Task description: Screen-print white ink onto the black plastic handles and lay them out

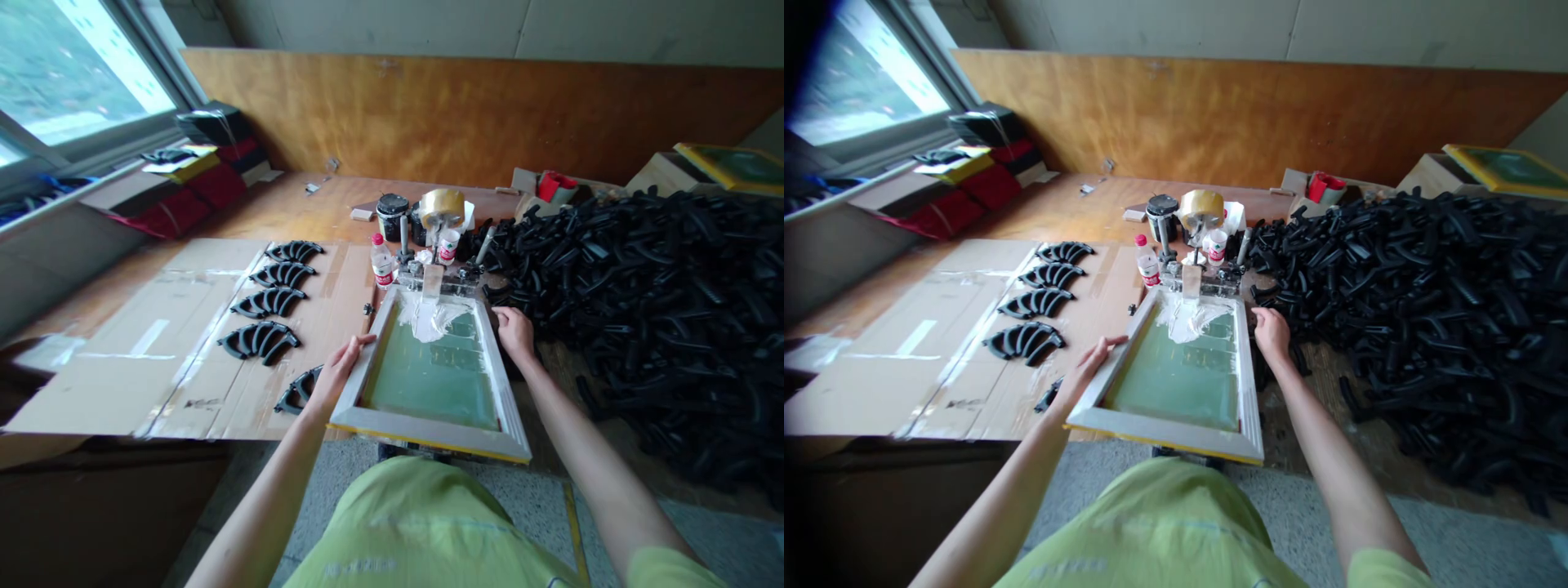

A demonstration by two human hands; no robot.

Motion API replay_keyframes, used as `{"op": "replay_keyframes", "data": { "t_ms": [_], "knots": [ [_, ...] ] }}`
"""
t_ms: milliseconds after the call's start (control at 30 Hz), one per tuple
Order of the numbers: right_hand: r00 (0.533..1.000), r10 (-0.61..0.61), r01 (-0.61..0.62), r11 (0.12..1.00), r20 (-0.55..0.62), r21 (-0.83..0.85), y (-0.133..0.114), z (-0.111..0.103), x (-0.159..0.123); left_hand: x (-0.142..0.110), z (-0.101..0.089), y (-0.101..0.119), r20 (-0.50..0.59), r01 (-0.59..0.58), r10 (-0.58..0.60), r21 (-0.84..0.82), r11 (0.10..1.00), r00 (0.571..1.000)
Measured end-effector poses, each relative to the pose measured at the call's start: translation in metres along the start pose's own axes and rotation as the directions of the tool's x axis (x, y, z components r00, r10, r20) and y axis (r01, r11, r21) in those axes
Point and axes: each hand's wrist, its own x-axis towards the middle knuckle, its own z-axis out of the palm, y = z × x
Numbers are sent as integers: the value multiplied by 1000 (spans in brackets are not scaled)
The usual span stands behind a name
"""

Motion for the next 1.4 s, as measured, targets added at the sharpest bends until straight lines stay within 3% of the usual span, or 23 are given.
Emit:
{"op": "replay_keyframes", "data": {
  "t_ms": [67, 133, 200, 300, 400, 467, 633, 700, 767, 867, 900, 1067, 1167, 1300, 1400],
  "knots": [
    [994, -75, 77, 997, -77, 19, -16, -1, 23, -1, -3, -29, 27, 82, -82, -6, 997, 996],
    [966, -252, 253, 967, -64, 5, -46, 8, 44, 6, -3, -57, 16, 109, -109, -16, 994, 994],
    [926, -374, 376, 926, 53, -31, -78, 24, 59, 15, -2, -80, -5, 115, -115, 8, 993, 993],
    [884, -376, 412, 907, 280, -83, -107, 47, 64, 25, -3, -97, -9, 112, -112, 55, 992, 994],
    [854, -350, 419, 901, 386, -111, -109, 55, 45, 26, -4, -101, -8, 98, -97, 61, 993, 995],
    [810, -418, 486, 871, 411, -74, -103, 49, 25, 24, -3, -99, -24, 97, -95, 58, 994, 995],
    [603, -664, 683, 716, 443, 143, -89, 14, -7, 21, 1, -95, -64, 94, -90, 77, 993, 994],
    [557, -698, 696, 688, 449, 205, -88, 7, -4, 20, 2, -93, -62, 95, -90, 75, 993, 994],
    [591, -674, 665, 718, 443, 206, -89, 8, 3, 20, 1, -93, -51, 95, -91, 75, 993, 995],
    [717, -595, 599, 792, 362, 116, -88, 18, 0, 20, -1, -91, -43, 89, -87, 69, 994, 995],
    [733, -593, 597, 796, 334, 102, -87, 22, -6, 19, -1, -90, -41, 88, -86, 60, 994, 995],
    [687, -646, 627, 758, 333, 177, -80, 20, -22, 15, 0, -81, -21, 104, -103, 25, 994, 994],
    [767, -553, 540, 830, 325, 138, -92, 19, 8, 11, 0, -67, -18, 117, -117, 10, 993, 993],
    [887, -363, 381, 924, 286, -7, -108, 22, 67, 4, -3, -31, -12, 92, -92, 49, 995, 996],
    [950, -249, 267, 961, 190, -76, -87, 11, 94, 4, -3, 4, 13, 42, -42, 24, 999, 999]
  ]
}}
